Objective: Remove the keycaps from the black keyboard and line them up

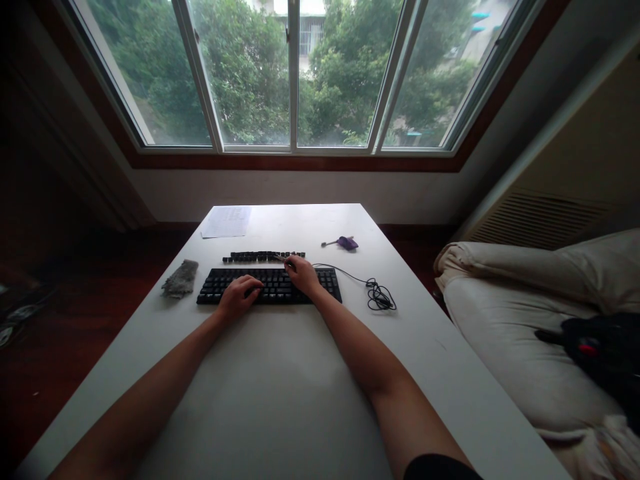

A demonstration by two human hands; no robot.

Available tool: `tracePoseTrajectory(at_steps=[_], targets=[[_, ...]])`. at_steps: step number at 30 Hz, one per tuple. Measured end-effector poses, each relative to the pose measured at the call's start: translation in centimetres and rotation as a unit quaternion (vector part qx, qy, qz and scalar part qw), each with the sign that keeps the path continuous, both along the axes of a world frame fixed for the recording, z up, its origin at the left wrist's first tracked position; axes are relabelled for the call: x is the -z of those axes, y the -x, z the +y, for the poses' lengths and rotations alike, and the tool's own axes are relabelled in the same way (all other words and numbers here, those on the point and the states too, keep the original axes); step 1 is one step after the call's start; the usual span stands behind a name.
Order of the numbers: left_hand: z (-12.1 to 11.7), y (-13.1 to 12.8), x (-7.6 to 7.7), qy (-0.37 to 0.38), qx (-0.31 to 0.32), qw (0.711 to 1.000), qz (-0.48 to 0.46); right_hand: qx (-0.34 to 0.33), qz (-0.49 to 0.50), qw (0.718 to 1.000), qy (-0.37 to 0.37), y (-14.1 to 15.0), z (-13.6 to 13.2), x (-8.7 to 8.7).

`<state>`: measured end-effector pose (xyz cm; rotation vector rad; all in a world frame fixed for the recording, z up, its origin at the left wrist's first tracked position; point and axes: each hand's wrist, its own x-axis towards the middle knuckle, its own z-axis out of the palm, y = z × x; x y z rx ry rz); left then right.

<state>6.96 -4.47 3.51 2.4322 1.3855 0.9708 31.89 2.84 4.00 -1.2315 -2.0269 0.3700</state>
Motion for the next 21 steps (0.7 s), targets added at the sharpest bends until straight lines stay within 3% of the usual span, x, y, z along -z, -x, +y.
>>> tracePoseTrajectory(at_steps=[7,21], targets=[[0.0,0.0,0.1,-0.004,-0.001,1.0,0.001,0.019,-0.176,0.984,-0.02,0.3,-0.6,-0.3],[0.0,0.0,-0.1,-0.004,0.001,1.0,0.001,-0.027,-0.273,0.961,0.038,0.1,-0.5,-2.2]])
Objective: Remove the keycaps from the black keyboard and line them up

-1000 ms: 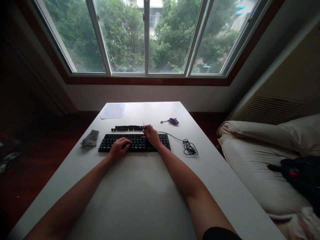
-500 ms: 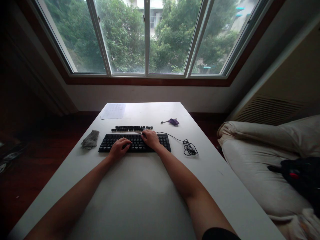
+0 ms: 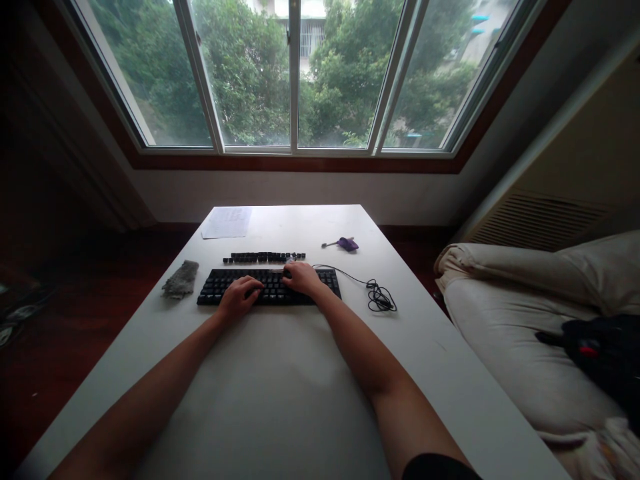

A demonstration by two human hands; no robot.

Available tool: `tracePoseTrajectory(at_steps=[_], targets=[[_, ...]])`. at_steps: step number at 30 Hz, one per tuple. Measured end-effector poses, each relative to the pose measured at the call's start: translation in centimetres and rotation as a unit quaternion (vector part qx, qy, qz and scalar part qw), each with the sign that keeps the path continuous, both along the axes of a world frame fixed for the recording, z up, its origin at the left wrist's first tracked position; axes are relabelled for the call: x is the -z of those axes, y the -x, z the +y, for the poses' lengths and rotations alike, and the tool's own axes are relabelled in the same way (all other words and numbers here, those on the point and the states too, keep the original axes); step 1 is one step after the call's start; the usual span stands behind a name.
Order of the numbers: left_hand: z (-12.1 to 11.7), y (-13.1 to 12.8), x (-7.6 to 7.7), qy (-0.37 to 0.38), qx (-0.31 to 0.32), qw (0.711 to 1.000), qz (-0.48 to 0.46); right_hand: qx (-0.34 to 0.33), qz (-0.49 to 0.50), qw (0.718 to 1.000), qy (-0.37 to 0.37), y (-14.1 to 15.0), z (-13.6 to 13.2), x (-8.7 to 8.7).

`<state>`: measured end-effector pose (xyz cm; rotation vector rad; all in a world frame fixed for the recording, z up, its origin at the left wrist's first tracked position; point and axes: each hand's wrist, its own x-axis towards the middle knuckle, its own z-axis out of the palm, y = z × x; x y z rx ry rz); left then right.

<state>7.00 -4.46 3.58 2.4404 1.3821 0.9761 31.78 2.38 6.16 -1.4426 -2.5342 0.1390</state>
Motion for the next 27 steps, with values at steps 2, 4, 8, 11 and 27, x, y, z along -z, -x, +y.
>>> tracePoseTrajectory(at_steps=[2,4,8,11,27], targets=[[0.0,0.0,-0.1,0.001,0.0,1.0,0.0,0.009,-0.004,1.0,0.001,0.1,0.0,0.0],[-0.1,0.0,-0.1,0.001,-0.001,1.0,0.001,0.013,-0.002,1.0,0.0,0.2,0.0,0.1],[-0.1,-0.1,-0.1,0.002,-0.003,1.0,0.003,0.013,0.019,1.0,-0.006,0.1,-0.1,0.3],[-0.1,-0.1,-0.1,0.003,-0.002,1.0,0.002,0.016,0.028,0.999,-0.012,0.1,-0.2,0.3],[-0.2,-0.2,-0.1,0.003,-0.004,1.0,-0.001,0.107,0.015,0.993,-0.047,1.9,-0.6,0.8]])
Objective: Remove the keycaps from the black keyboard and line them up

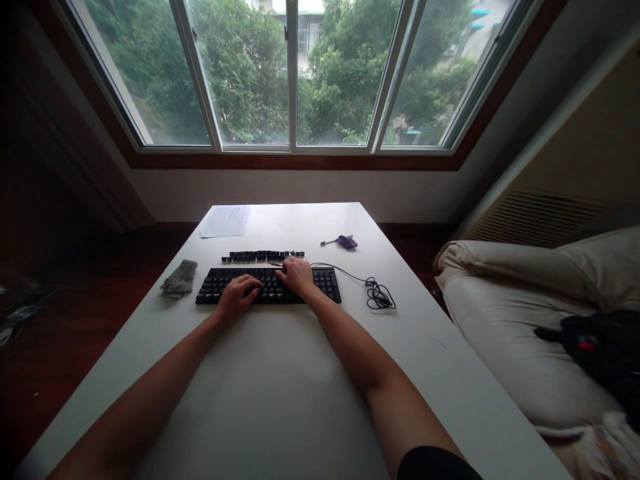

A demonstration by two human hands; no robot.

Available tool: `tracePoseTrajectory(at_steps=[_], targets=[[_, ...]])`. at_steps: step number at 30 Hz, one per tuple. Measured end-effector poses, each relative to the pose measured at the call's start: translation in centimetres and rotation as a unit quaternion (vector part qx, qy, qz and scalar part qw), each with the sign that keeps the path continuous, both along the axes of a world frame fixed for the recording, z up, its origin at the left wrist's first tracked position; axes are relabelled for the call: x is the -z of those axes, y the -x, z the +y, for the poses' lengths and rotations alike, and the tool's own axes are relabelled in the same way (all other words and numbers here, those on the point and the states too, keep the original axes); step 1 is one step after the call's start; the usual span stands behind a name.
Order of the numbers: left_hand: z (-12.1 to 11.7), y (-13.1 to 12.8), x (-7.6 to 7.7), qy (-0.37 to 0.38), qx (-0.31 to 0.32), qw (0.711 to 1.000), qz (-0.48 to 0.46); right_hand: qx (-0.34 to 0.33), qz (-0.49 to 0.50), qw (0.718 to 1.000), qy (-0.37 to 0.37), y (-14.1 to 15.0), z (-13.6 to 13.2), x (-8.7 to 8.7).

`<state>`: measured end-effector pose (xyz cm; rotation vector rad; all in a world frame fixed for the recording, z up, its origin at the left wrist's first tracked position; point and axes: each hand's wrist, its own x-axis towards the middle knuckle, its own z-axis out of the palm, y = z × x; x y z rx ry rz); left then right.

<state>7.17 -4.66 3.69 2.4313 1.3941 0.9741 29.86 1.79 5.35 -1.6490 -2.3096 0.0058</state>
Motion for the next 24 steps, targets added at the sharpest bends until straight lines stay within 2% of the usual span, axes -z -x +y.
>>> tracePoseTrajectory(at_steps=[10,15,24], targets=[[0.08,0.0,-0.11,0.0,0.003,1.0,-0.003,0.032,-0.039,0.999,-0.003,0.79,-0.81,-0.57],[0.05,-0.04,-0.09,-0.004,-0.001,1.0,-0.003,0.048,-0.04,0.998,0.024,0.84,-0.94,-0.53],[0.13,-0.02,0.05,-0.004,0.0,1.0,-0.001,0.024,-0.033,0.999,0.025,0.68,-1.02,-0.65]])
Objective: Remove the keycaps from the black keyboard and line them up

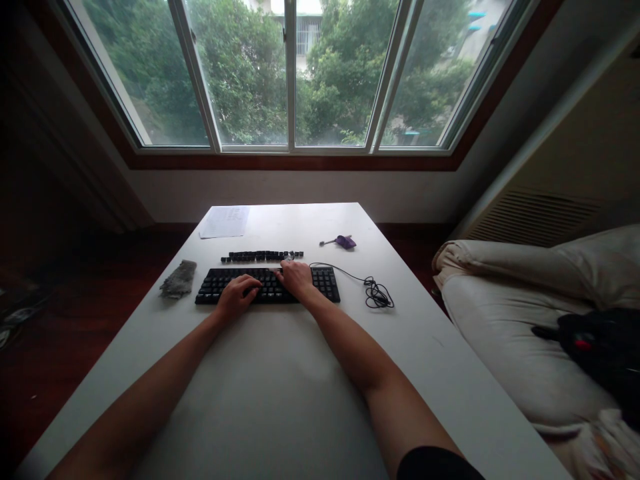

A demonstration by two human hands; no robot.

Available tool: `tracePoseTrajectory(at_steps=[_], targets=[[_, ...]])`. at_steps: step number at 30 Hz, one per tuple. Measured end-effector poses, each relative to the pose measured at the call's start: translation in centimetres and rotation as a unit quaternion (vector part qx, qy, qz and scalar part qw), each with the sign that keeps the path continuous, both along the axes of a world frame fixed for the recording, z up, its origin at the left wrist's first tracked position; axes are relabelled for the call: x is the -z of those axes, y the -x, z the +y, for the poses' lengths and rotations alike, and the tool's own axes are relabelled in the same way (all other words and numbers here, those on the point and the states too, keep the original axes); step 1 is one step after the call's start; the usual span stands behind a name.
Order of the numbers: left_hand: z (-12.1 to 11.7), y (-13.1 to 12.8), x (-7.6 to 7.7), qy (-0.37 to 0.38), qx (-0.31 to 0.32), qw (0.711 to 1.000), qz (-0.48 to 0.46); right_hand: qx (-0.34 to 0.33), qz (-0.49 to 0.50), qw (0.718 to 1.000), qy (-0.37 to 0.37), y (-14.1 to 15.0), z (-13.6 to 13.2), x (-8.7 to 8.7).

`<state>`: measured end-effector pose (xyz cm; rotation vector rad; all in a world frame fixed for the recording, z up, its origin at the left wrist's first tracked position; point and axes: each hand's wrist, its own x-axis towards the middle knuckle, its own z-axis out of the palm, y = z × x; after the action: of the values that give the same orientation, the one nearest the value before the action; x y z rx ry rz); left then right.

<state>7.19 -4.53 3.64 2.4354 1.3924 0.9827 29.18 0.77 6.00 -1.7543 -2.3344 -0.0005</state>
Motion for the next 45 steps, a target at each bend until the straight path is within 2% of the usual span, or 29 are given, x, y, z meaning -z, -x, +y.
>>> tracePoseTrajectory(at_steps=[12,20,45], targets=[[-0.1,0.0,0.0,0.002,-0.001,1.0,-0.006,0.019,0.012,0.999,0.027,-0.2,1.0,0.4],[-0.1,0.1,-0.2,0.003,0.004,1.0,-0.003,0.02,0.01,1.0,0.016,-0.1,1.3,0.7],[0.1,0.1,0.1,0.0,0.004,1.0,0.003,0.042,0.015,0.997,0.064,-0.1,1.0,-0.2]])
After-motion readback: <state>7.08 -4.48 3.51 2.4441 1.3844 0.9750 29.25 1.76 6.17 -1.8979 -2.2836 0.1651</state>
